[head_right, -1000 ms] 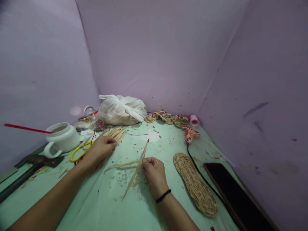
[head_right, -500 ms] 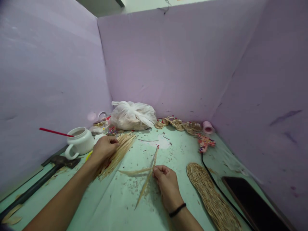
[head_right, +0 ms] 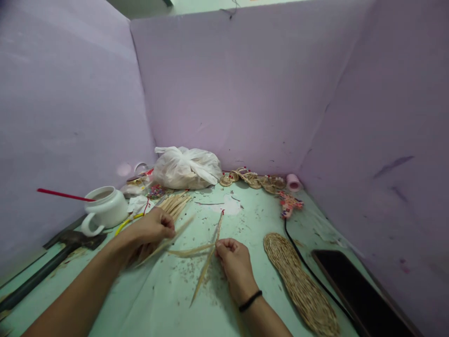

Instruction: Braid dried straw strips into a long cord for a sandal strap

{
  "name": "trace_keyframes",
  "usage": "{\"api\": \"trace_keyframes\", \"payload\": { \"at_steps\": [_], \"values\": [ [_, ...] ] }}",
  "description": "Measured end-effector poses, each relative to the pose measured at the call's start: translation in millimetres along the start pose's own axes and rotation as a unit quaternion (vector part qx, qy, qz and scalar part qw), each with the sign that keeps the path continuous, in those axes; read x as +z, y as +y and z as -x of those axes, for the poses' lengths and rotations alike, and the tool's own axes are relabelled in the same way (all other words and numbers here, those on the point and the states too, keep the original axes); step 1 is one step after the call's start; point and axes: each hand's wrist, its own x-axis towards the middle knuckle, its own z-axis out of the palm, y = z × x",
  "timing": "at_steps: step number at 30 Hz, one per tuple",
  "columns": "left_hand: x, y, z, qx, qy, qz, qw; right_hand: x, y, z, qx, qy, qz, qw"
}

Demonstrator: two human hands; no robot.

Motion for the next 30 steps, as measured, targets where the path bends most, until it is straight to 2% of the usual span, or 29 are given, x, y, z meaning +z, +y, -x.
{"api": "trace_keyframes", "payload": {
  "at_steps": [2,4,7,9,12,16,20,26,30],
  "values": [
    [-2.6,5.5,6.3,-0.009,-0.07,-0.013,0.997,0.1,0.9,-1.0,-0.007,0.004,0.002,1.0],
    [-1.4,10.0,9.0,-0.025,-0.082,-0.049,0.995,0.0,1.9,-1.9,-0.012,0.006,0.0,1.0],
    [10.8,16.1,5.5,-0.023,0.009,-0.061,0.998,-0.7,3.4,-2.8,-0.021,0.008,0.002,1.0],
    [25.3,21.3,0.9,0.017,0.064,-0.034,0.997,-1.1,4.5,-3.5,-0.027,0.009,0.008,1.0],
    [49.7,30.8,-4.7,0.068,0.075,-0.043,0.994,-1.6,6.0,-4.9,-0.031,0.008,0.012,0.999],
    [69.8,38.7,-9.8,0.03,0.081,-0.152,0.985,-1.7,6.1,-5.9,-0.029,0.015,0.009,0.999],
    [69.5,34.2,-13.7,0.005,0.073,-0.186,0.98,-1.8,5.2,-5.2,-0.029,0.015,0.013,0.999],
    [60.0,27.5,-11.9,0.016,0.102,-0.114,0.988,-1.4,5.6,-5.3,-0.032,0.014,0.016,0.999],
    [61.1,30.2,-11.2,0.01,0.091,-0.141,0.986,-0.9,5.2,-5.1,-0.029,0.018,0.008,0.999]
  ]
}}
